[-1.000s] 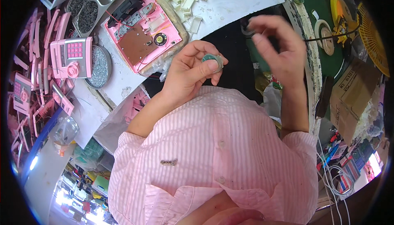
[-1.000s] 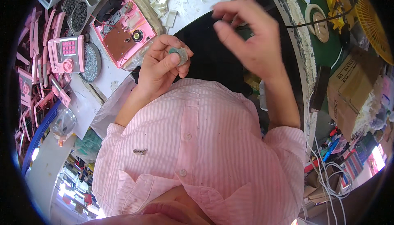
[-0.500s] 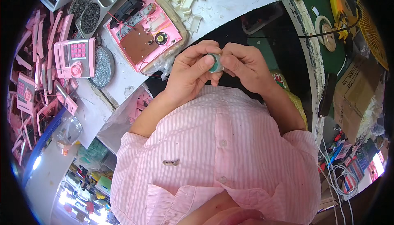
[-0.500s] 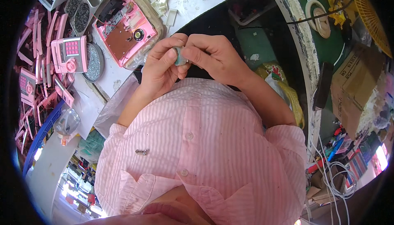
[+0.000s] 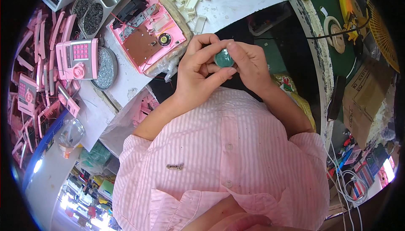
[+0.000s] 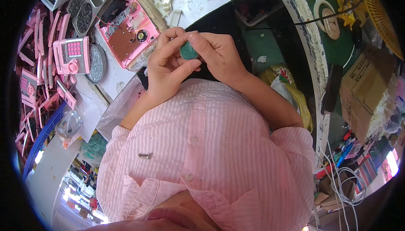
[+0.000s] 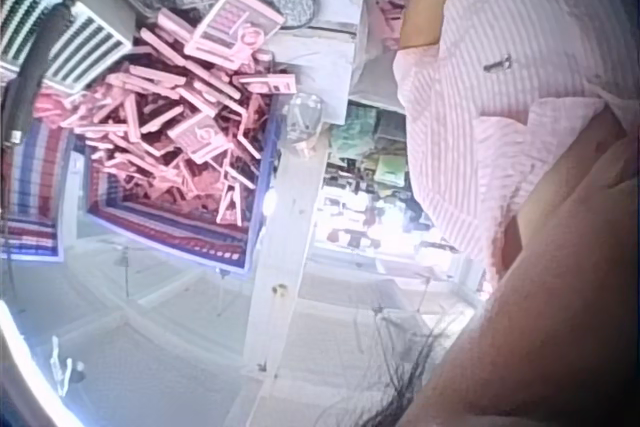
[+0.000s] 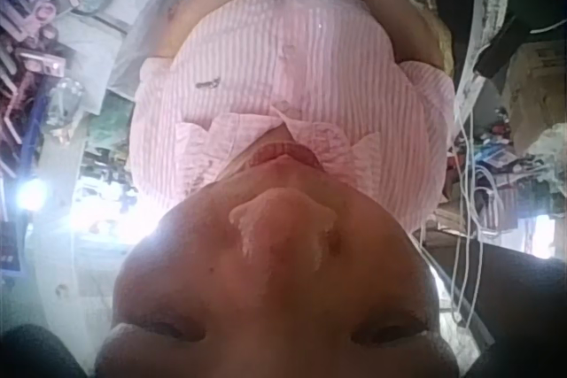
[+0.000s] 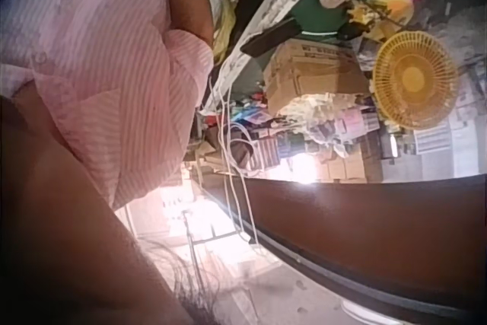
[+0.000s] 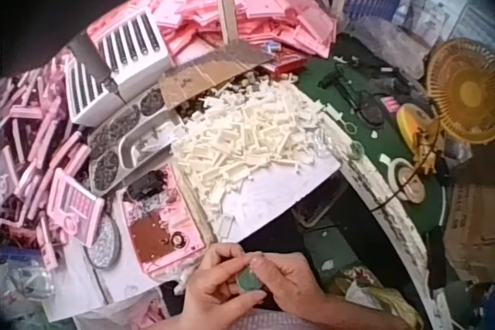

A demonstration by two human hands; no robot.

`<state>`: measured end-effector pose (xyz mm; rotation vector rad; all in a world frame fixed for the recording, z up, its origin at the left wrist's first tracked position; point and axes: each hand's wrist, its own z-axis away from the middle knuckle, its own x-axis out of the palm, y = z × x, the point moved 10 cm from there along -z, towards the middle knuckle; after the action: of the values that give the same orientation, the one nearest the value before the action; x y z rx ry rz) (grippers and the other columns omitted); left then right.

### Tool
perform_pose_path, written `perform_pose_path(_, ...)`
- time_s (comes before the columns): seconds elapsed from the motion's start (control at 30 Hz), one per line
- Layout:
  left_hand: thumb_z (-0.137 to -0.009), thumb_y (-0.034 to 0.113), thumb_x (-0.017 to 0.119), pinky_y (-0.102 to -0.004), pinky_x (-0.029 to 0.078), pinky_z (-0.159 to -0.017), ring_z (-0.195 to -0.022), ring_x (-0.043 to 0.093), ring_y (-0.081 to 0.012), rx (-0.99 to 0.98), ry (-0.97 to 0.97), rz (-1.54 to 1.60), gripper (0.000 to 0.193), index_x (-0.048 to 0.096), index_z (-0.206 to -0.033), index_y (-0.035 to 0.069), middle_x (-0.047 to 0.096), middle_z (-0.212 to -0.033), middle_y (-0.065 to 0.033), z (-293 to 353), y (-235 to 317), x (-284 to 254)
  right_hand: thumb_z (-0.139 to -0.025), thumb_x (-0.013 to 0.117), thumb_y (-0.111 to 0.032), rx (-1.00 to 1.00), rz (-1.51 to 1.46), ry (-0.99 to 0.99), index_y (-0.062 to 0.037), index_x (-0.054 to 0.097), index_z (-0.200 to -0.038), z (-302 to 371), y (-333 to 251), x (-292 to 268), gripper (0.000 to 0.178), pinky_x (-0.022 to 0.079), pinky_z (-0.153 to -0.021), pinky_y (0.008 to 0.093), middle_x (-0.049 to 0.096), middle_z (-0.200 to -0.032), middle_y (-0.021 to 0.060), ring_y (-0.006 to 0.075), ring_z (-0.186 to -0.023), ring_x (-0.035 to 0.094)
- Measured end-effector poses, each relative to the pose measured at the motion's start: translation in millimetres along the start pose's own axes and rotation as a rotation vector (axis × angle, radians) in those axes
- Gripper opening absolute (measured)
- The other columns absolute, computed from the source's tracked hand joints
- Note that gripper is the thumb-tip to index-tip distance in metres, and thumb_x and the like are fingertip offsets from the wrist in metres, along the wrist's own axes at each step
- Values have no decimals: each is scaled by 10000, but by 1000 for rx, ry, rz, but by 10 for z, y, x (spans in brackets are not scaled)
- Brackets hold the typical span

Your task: Soldering wires to a small electronic component and assembling it into a plastic toy cash register body.

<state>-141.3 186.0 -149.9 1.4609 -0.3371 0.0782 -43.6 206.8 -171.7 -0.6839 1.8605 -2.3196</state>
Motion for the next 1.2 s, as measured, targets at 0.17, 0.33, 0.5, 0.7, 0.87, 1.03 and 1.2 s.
perform_pose_path(0.17,-759,22,809,-234,513,-761,-969,560,-134,98,-19,-302,517,622,-1239,-27,457,-1168,-77,-48,100,1,-1068,397,-330,-67,-172,83,24,664,-932,24,83,-19,464,460,-603,214,649,-767,28,63,-667,567)
perform_pose_path(0.33,-707,83,859,-231,459,-720,-907,532,-130,249,9,-484,536,651,-1193,-6,511,-1064,-69,-59,168,9,-1069,374,-360,-6,-433,145,10,653,-891,20,279,-12,497,500,-647,240,673,-794,64,99,-702,621)
perform_pose_path(0.5,-695,84,866,-225,451,-734,-904,531,-128,288,54,-535,513,651,-1153,-4,529,-1027,-68,-70,196,-5,-1051,428,-358,24,-391,136,11,658,-850,-31,335,-51,479,486,-623,235,666,-758,61,99,-673,612)
perform_pose_path(0.7,-806,86,787,-212,431,-660,-787,523,-93,92,4,-254,446,612,-1203,-15,568,-951,-39,-62,-16,-50,-1036,484,-324,-13,-182,38,28,676,-849,-50,195,-59,443,428,-563,212,632,-709,25,64,-636,561)
perform_pose_path(0.87,-983,103,588,-192,368,-504,-570,466,-46,-281,8,259,292,602,-1234,-47,604,-800,-8,28,-268,26,-1038,490,-285,-102,-54,16,45,677,-928,0,35,-91,394,373,-540,198,601,-729,-8,33,-626,496)
perform_pose_path(1.03,-1007,102,534,-201,380,-490,-556,489,-62,-252,-19,337,304,591,-1274,-34,608,-800,-31,52,-314,88,-1039,480,-266,-81,-261,45,41,661,-981,84,115,-53,361,360,-535,210,616,-793,-2,36,-648,490)
perform_pose_path(1.2,-974,59,566,-206,382,-499,-557,485,-52,-132,57,44,313,602,-1279,-3,590,-828,-21,18,-214,21,-1035,473,-271,-142,-127,-30,15,628,-862,71,136,-184,369,380,-547,234,595,-748,17,56,-633,493)
